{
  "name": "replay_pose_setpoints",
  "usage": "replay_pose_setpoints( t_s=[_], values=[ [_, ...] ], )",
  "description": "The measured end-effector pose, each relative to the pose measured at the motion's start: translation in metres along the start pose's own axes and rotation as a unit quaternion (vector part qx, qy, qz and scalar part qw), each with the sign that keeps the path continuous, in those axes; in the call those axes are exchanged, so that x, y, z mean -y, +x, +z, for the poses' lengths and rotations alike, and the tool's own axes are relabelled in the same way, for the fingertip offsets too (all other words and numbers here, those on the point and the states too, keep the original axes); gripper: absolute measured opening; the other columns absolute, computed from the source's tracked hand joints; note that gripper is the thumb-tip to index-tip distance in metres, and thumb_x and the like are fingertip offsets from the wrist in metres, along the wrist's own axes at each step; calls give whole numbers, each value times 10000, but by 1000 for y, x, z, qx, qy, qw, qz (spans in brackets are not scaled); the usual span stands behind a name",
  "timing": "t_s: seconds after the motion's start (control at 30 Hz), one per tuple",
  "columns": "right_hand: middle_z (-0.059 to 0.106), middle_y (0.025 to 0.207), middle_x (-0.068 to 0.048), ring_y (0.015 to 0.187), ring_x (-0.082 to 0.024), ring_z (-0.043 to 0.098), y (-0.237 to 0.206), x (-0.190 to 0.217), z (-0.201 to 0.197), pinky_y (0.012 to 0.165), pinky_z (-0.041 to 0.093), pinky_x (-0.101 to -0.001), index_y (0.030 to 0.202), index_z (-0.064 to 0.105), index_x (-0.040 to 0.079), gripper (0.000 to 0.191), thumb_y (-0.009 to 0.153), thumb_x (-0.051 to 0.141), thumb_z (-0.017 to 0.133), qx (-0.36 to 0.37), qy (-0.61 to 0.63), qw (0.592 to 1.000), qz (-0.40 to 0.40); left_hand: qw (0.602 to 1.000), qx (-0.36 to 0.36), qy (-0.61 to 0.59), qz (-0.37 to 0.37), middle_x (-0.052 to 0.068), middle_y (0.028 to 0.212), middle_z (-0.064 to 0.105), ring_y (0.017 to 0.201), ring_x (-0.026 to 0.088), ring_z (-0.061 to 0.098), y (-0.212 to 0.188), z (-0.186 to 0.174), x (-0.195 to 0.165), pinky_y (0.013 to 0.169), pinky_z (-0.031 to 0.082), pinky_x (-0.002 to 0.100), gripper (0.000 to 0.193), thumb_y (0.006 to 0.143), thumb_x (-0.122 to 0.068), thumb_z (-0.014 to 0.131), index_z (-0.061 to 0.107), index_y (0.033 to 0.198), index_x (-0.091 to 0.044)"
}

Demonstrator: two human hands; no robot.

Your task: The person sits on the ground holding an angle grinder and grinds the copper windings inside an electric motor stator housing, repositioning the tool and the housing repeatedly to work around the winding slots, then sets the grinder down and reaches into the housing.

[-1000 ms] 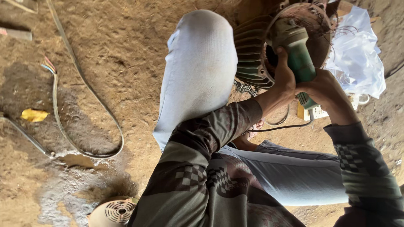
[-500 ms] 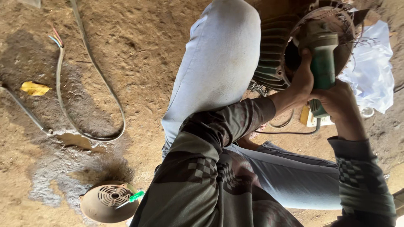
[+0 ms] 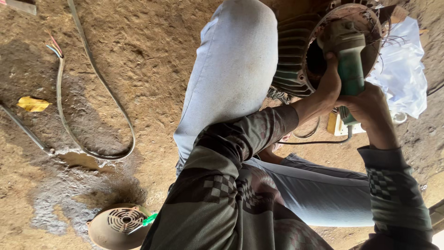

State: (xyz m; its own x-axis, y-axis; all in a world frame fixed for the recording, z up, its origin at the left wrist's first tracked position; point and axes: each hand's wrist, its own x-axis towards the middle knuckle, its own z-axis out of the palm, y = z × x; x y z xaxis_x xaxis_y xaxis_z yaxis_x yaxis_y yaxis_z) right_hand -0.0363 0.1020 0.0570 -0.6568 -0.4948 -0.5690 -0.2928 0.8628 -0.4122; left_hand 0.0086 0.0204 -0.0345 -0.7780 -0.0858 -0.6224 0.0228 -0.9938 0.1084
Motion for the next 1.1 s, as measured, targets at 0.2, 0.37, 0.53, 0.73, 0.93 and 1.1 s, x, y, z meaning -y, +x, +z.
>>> replay_pose_setpoints(
  t_s=[0.2,0.37,0.53,0.73,0.93,1.1],
  values=[
    [752,868,-133,719,-184,708,3,-2,-4,652,567,-356,1039,750,-15,507,667,278,932,-6,-80,997,12,999,-25,-26,2,171,1347,557,1258,271,550,-3,-1,0,1086,457,445,879,1020,-750,132,427,1511,-83],
    [759,876,-129,746,-207,720,3,3,-9,694,561,-376,1052,755,12,535,633,300,922,14,-106,994,-11,997,-19,-74,14,146,1349,558,1258,274,551,-9,0,5,1083,452,446,901,1011,-776,129,439,1504,-88],
    [753,836,-177,718,-257,737,-1,11,-11,692,578,-398,1022,752,-2,482,664,285,898,13,-136,990,34,996,-19,-89,11,151,1334,558,1231,270,562,-5,-1,6,1081,466,462,869,1028,-758,160,451,1484,-78],
    [741,832,-195,720,-293,730,4,16,-11,673,571,-423,1000,741,-30,477,678,285,898,-16,-131,991,39,997,-15,-77,11,167,1336,561,1205,266,565,5,1,2,1045,466,445,877,1026,-765,172,475,1453,-62],
    [750,839,-171,736,-275,741,3,16,-20,678,575,-412,1007,741,-16,462,650,247,869,23,-124,992,18,996,-23,-81,0,153,1325,545,1245,286,553,-2,1,8,1058,486,472,856,1012,-769,152,437,1451,-91],
    [745,831,-185,730,-287,739,-4,24,-19,697,576,-422,1059,737,14,492,654,255,880,-12,-148,989,14,997,-3,-74,-1,168,1286,556,1236,307,559,4,2,5,1045,495,479,867,1023,-769,147,456,1422,-64]
  ],
)
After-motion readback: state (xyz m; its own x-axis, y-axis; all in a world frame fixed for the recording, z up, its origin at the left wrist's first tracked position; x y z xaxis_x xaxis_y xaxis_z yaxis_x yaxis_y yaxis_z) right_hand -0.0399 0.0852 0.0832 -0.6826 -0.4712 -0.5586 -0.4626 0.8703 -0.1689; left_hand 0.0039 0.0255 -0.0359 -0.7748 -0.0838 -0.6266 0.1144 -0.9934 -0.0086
